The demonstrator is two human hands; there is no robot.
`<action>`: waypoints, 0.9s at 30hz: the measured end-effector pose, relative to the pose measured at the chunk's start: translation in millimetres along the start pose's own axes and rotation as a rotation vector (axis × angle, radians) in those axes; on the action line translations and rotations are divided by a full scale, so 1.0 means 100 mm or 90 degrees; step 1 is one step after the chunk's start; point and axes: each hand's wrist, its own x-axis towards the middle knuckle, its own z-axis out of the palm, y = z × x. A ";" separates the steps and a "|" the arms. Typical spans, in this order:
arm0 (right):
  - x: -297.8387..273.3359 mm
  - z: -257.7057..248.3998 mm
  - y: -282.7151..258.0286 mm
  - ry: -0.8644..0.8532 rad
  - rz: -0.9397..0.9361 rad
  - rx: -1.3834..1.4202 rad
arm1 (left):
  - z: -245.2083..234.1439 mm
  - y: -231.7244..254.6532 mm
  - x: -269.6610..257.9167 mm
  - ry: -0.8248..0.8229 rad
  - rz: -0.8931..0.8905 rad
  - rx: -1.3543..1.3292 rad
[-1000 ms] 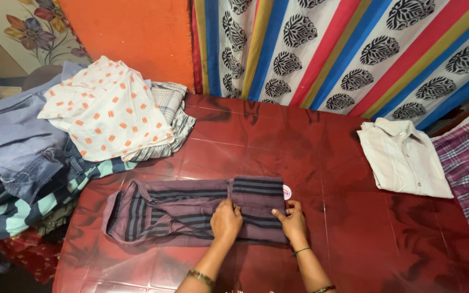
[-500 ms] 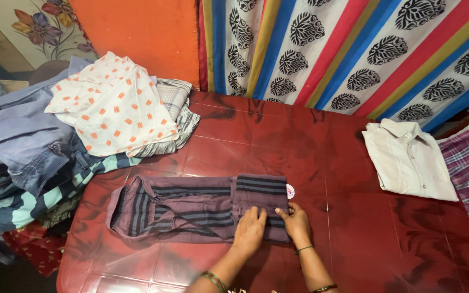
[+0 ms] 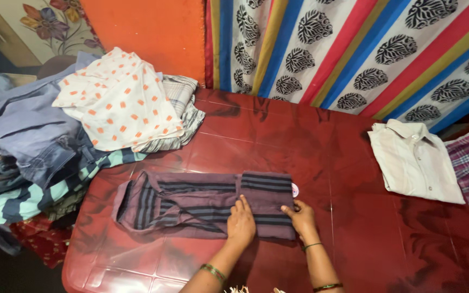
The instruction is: The person folds a shirt and a patterned blouse on a flat surface.
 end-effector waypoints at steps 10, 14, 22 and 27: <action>-0.05 -0.81 -0.50 0.145 -0.123 -0.016 | 0.85 0.33 0.66 0.072 0.152 -0.328; -0.38 -0.69 -1.16 0.156 -0.179 -0.091 | 0.18 0.43 0.78 -0.074 0.086 -0.536; -0.98 0.50 -1.93 -0.199 -0.317 0.014 | -1.33 0.06 0.59 -0.137 -0.064 -0.831; -0.75 0.57 -1.67 -0.211 -0.192 0.115 | -1.32 -1.12 0.66 -0.121 -0.183 -0.860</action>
